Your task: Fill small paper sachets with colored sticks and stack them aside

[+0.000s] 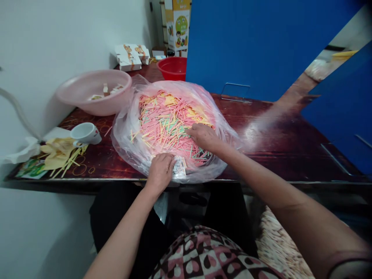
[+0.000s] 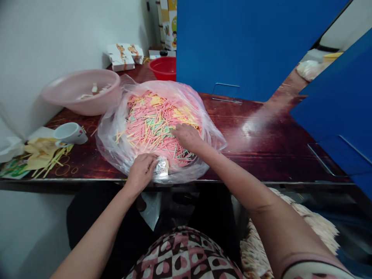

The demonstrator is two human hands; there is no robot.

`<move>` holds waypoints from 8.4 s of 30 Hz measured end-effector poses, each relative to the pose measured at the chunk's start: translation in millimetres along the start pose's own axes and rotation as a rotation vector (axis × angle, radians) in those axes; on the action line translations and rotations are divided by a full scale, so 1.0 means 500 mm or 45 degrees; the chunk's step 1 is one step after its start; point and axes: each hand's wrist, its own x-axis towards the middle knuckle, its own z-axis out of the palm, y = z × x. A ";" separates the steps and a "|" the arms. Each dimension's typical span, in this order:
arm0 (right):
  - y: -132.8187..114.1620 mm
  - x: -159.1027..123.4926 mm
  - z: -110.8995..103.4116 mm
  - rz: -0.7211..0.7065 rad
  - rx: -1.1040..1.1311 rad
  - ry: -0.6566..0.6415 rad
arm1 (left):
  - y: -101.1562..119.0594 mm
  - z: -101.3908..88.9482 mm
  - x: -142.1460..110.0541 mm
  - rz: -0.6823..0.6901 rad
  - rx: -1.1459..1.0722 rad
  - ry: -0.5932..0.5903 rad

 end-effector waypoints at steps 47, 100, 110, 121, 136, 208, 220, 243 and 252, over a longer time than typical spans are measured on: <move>-0.177 -0.049 -0.060 0.593 2.644 1.133 | 0.079 -0.001 0.063 -0.708 -1.535 0.504; -0.216 -0.072 -0.008 0.640 2.329 0.709 | 0.088 0.010 0.065 -0.664 -1.546 0.480; -0.200 -0.080 -0.006 0.588 2.009 0.794 | 0.085 0.016 0.075 -0.695 -1.556 0.538; -0.185 -0.093 0.003 0.808 2.300 0.619 | 0.107 0.020 0.073 -0.609 -1.613 0.284; 0.135 -0.364 0.045 1.404 1.108 0.829 | 0.035 -0.053 -0.006 -0.229 -0.049 -0.055; -0.006 0.056 0.002 0.009 0.173 0.096 | 0.026 -0.025 0.071 -0.545 -0.918 0.436; -0.044 0.058 -0.033 0.326 1.020 0.158 | 0.032 -0.020 0.067 -0.567 -1.061 0.357; -0.064 0.001 -0.044 0.357 1.836 0.140 | 0.034 -0.023 0.211 -0.425 -1.366 0.552; -0.103 0.046 -0.010 0.461 2.570 0.217 | 0.042 0.009 0.186 0.078 -0.497 0.514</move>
